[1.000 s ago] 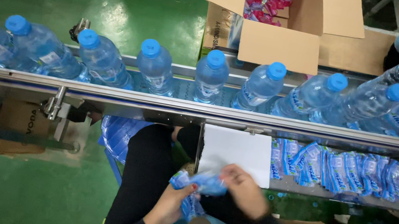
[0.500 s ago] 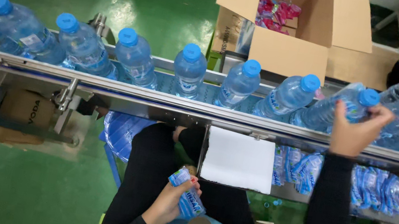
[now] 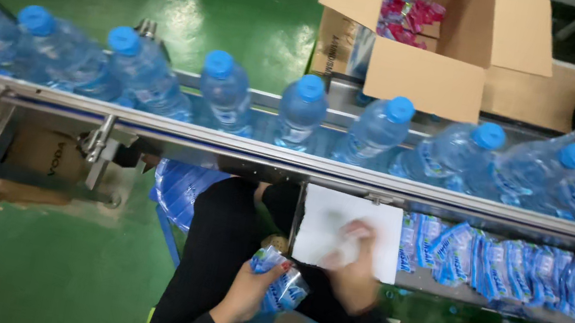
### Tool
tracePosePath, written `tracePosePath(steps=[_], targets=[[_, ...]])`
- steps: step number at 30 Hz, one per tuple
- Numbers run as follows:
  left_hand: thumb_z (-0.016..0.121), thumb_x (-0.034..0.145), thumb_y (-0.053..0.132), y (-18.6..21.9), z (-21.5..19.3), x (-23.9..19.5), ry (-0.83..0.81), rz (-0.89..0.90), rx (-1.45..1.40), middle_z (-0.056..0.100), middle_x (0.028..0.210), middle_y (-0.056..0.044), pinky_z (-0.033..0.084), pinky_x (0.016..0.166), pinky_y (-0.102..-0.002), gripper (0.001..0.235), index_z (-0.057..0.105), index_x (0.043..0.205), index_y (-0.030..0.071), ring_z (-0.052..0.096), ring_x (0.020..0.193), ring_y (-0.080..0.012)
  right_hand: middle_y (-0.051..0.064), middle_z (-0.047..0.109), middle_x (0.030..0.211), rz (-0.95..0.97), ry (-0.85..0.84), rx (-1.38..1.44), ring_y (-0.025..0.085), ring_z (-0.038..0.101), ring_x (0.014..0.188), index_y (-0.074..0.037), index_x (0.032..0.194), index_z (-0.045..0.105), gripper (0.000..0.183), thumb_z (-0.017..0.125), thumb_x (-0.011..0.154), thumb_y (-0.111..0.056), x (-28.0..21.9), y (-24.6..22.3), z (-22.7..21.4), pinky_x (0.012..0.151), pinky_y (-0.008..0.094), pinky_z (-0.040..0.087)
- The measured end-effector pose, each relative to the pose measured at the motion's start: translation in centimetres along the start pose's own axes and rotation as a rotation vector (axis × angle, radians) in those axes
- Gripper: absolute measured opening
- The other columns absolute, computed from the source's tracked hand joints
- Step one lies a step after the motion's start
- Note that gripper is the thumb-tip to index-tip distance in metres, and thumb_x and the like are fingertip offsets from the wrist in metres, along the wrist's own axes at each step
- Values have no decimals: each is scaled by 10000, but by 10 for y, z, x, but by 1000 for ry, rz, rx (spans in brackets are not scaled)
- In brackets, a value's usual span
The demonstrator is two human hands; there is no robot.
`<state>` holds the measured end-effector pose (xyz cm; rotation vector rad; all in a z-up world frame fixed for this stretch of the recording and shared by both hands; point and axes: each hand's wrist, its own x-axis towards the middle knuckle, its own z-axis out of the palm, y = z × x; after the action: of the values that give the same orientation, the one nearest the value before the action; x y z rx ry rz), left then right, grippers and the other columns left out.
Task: The person sits at a conveyor belt and places small blue sachets into the caps of water bottles moving along the line. The person then picks up the bottles and places them into a cardboard box.
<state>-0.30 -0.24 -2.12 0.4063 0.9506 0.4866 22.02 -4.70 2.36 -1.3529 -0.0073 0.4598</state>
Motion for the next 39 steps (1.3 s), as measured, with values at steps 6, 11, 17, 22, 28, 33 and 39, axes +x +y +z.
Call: tracePosePath(steps=[6, 11, 17, 22, 28, 33, 39], targets=[[815, 901, 110, 8, 10, -5, 22, 96, 145, 739, 828, -94, 537, 730, -367, 106, 751, 889, 27, 686, 775, -186, -40, 577, 785, 20, -1007, -804, 81, 485, 718, -184, 931, 626, 322, 711, 921, -495, -47, 19, -27, 669, 278, 376], [656, 994, 47, 5, 10, -1, -41, -77, -36, 718, 972, -199, 564, 803, -407, 128, 665, 1088, -39, 709, 851, -303, -3, 734, 1300, 87, -480, -1151, 164, 688, 1190, -229, 1338, 659, 457, 326, 1073, -395, 47, -61, -78, 1032, 344, 501], [722, 931, 35, 14, 6, -3, 107, -125, -127, 688, 987, -200, 578, 893, -412, 257, 663, 1163, -59, 694, 922, -326, 224, 707, 951, -1457, 566, -836, 296, 665, 822, 89, 1071, 716, 158, 647, 1178, -3, 213, -224, -170, 722, 442, 567], [673, 981, 46, 21, 15, -14, 61, -114, -96, 682, 986, -192, 570, 845, -407, 209, 649, 1166, -49, 695, 911, -315, 110, 747, 970, -1342, 540, -935, 216, 714, 829, -62, 994, 696, 143, 820, 1020, 3, 267, -230, -162, 685, 373, 558], [676, 978, 55, 22, 17, -17, 63, -121, -66, 688, 989, -184, 568, 835, -405, 212, 655, 1170, -32, 702, 901, -311, 306, 278, 1605, -962, 332, -717, 485, 398, 1510, -149, 1542, 138, 1060, 981, 988, 179, 200, -186, -86, 1248, 580, 393], [653, 966, 18, 18, 5, -7, 97, -80, -73, 696, 962, -204, 554, 885, -429, 192, 669, 1144, -53, 691, 902, -331, 350, 227, 1662, -1018, 288, -407, 505, 319, 1591, -231, 1613, 10, 1115, 791, 1039, 320, 114, -106, -71, 1338, 647, 313], [599, 948, 46, -13, -67, 53, -95, -90, -143, 700, 949, -198, 503, 712, -340, 263, 697, 1173, -49, 660, 783, -270, 154, 427, 1500, -520, -315, -571, 295, 434, 1421, -58, 1410, 416, 702, 767, 832, -246, 4, 60, -62, 1236, 401, 302]])
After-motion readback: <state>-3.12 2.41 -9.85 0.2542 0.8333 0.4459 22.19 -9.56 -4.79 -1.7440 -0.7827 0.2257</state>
